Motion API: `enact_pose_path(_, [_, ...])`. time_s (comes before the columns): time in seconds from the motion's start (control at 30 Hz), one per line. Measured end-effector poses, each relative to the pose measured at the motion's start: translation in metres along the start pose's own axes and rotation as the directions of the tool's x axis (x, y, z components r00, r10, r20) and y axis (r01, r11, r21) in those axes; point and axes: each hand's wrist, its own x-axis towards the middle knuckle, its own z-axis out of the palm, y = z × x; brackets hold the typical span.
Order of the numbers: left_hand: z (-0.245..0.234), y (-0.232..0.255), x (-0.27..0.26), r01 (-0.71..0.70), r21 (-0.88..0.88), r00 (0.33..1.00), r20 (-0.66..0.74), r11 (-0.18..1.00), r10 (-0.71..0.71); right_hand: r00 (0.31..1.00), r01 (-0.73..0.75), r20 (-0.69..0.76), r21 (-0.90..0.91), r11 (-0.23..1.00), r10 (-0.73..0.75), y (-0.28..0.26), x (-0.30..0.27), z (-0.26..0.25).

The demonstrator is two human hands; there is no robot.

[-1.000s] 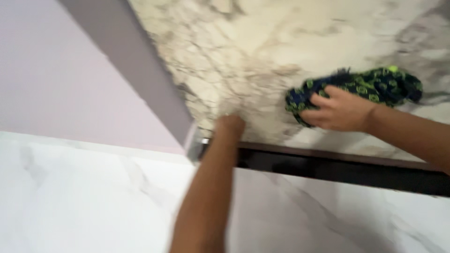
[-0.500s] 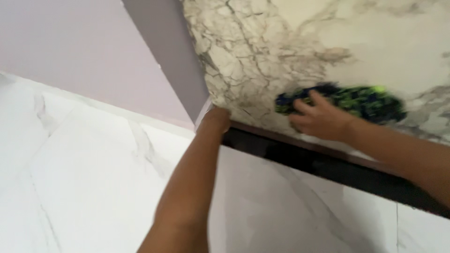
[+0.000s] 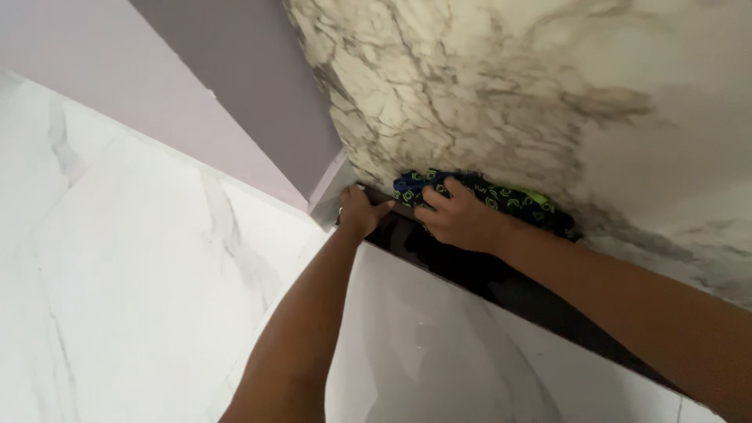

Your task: The person wipes a marble-patterned wall with a green patterned cloth. They move the cloth across the surface in circular and sweeping motions, cleaning around a metal latch and hanging clothes.

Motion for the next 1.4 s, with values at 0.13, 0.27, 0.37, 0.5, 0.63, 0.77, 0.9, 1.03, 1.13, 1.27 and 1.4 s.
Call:
enact_pose_path(0.13, [0.012, 0.016, -0.01, 0.134, 0.084, 0.987, -0.101, 0.987, -0.126, 0.997, -0.032, -0.073, -0.016, 0.999, 0.031, -0.002, -0.003, 0.004])
enact_pose_path(0.27, [0.008, 0.035, -0.014, 0.162, 0.063, 0.973, -0.179, 0.985, -0.149, 0.997, -0.047, -0.061, -0.032, 0.998, 0.045, 0.001, 0.0, 0.001])
enact_pose_path(0.37, [0.006, 0.042, -0.016, 0.201, 0.015, 0.962, -0.19, 0.979, -0.195, 0.999, -0.037, -0.034, -0.044, 0.998, 0.035, -0.001, 0.001, 0.0])
enact_pose_path(0.5, [0.004, 0.042, -0.016, 0.231, 0.001, 0.959, -0.17, 0.973, -0.228, 0.998, -0.06, -0.036, -0.019, 0.998, 0.06, -0.004, 0.004, 0.003])
enact_pose_path(0.63, [0.002, 0.03, -0.014, 0.152, 0.009, 0.98, -0.134, 0.988, -0.15, 0.99, -0.109, -0.086, 0.005, 0.994, 0.109, -0.012, 0.012, 0.022])
enact_pose_path(0.77, [-0.001, 0.004, -0.016, 0.046, 0.018, 0.999, -0.028, 0.999, -0.046, 0.985, -0.115, -0.124, 0.046, 0.992, 0.12, -0.019, 0.041, 0.065])
enact_pose_path(0.9, [-0.007, -0.009, -0.015, 0.009, -0.012, 1.0, 0.013, 1.0, -0.009, 0.97, -0.173, -0.177, -0.027, 0.984, 0.166, -0.012, 0.096, 0.093])
enact_pose_path(1.03, [-0.012, -0.001, -0.02, 0.059, -0.114, 0.996, 0.073, 0.992, -0.051, 0.982, -0.174, 0.052, -0.115, 0.978, 0.181, -0.012, 0.127, 0.101])
enact_pose_path(1.13, [-0.019, 0.003, -0.013, 0.072, -0.092, 0.993, 0.099, 0.993, -0.063, 0.986, -0.081, 0.14, -0.064, 0.995, 0.089, -0.014, 0.1, 0.099])
enact_pose_path(1.27, [-0.031, 0.002, -0.015, 0.016, -0.038, 0.996, 0.084, 0.999, -0.012, 0.979, -0.05, 0.195, -0.062, 0.997, 0.061, -0.036, 0.044, 0.085])
enact_pose_path(1.4, [-0.051, 0.024, -0.019, 0.083, -0.085, 0.987, 0.147, 0.993, -0.07, 0.964, -0.176, 0.209, 0.025, 0.984, 0.167, -0.033, 0.063, 0.102])
